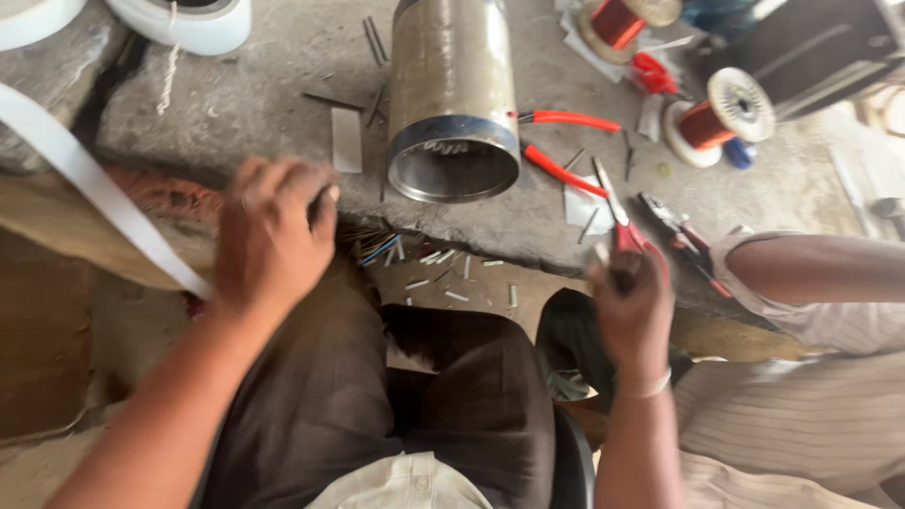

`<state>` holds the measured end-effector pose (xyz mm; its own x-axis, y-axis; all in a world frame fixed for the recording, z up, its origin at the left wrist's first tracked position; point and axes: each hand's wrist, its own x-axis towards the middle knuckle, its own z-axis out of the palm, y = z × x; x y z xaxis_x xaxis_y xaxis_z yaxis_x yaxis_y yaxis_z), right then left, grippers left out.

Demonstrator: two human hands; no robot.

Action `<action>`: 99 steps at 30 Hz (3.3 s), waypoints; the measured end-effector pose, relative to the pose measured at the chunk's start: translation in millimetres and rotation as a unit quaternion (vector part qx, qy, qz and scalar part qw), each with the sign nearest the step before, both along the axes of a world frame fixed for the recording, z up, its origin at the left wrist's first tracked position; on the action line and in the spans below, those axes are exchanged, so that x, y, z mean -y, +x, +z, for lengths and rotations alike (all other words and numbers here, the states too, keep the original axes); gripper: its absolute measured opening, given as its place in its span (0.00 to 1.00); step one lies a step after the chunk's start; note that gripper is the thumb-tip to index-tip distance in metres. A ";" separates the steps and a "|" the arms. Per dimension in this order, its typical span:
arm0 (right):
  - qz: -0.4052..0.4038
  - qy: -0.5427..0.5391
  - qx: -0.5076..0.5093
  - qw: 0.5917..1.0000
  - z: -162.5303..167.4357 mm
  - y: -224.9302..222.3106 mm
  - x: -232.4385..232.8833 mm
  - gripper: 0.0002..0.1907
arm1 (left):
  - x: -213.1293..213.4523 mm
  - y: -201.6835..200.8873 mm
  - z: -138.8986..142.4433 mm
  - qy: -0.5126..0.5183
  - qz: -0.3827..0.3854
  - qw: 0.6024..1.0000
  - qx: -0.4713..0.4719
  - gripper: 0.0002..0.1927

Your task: The person cuts small rectangular pieces of white insulation material using scissors and then folds each piece around a thin wire. The person repeats this process multiple times, placing the finished pieces into a metal can.

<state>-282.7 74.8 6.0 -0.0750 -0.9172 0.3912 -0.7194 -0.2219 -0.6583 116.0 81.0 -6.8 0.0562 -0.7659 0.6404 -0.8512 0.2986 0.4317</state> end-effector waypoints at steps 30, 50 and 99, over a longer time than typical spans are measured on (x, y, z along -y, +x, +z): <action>0.020 -0.013 -0.240 0.970 18.3 28.5 71.6 0.13 | 33.7 33.3 5.1 0.213 0.034 0.962 0.164 0.17; 0.197 0.014 -0.235 0.952 37.5 85.2 27.5 0.57 | 27.3 27.6 25.2 0.202 -0.073 0.968 0.131 0.62; 0.128 -0.106 -0.121 0.979 6.7 71.8 20.5 0.06 | -9.0 33.0 6.4 0.013 -0.100 0.985 0.137 0.07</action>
<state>-210.9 54.3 12.7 0.2655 -0.7904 0.5521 -0.7514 -0.5284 -0.3952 149.0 90.0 -0.5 -0.2702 -0.7608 0.5900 -0.8618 0.4643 0.2040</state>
